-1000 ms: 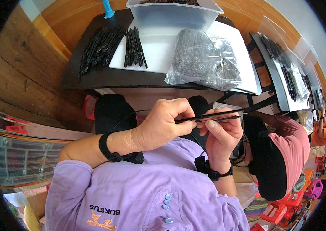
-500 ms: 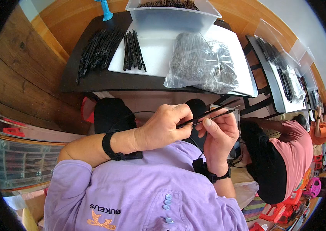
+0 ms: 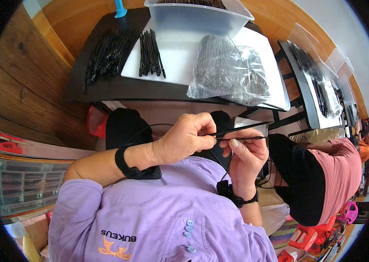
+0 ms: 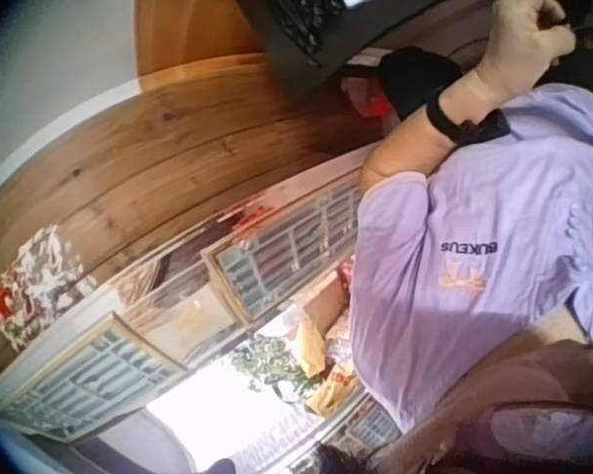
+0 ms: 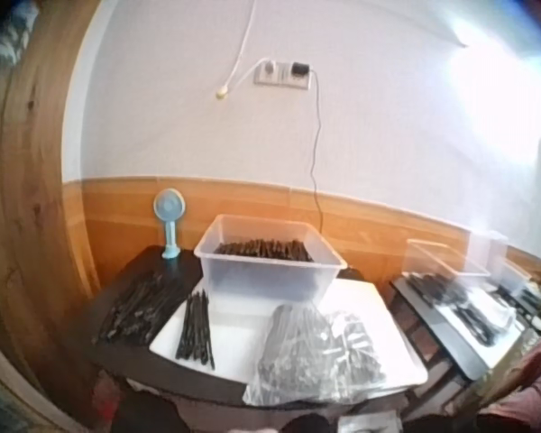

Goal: Organizing and bundling black cable ties at a workstation.

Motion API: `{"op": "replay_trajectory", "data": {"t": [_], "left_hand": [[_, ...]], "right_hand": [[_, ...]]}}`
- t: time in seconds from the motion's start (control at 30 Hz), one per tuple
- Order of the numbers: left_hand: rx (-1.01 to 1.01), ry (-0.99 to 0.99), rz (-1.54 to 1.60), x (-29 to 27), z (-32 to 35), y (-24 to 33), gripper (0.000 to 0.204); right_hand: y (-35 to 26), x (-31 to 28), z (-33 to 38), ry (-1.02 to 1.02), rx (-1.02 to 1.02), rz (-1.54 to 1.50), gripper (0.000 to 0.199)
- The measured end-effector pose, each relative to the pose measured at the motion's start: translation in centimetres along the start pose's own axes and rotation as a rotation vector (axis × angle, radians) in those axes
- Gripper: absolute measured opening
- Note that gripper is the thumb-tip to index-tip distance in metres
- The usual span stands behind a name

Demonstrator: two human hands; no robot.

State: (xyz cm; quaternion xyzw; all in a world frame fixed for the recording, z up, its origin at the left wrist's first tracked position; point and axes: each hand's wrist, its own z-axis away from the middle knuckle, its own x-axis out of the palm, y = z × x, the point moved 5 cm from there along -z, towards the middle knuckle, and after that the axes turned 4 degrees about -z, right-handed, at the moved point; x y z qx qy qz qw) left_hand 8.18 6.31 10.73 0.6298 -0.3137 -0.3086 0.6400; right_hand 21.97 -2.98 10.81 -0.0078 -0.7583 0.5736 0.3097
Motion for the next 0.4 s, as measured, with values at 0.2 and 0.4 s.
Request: {"op": "replay_trajectory", "data": {"t": [0.2, 0.4], "left_hand": [[-0.005, -0.01, -0.032, 0.1, -0.5, -0.4, 0.012], [-0.059, -0.054, 0.015, 0.6, -0.4, 0.0, 0.011]], "right_hand": [[0.0, -0.2, -0.1, -0.007, -0.013, -0.042, 0.012], [0.3, -1.0, -0.5, -0.09, -0.021, -0.162, 0.011]]}}
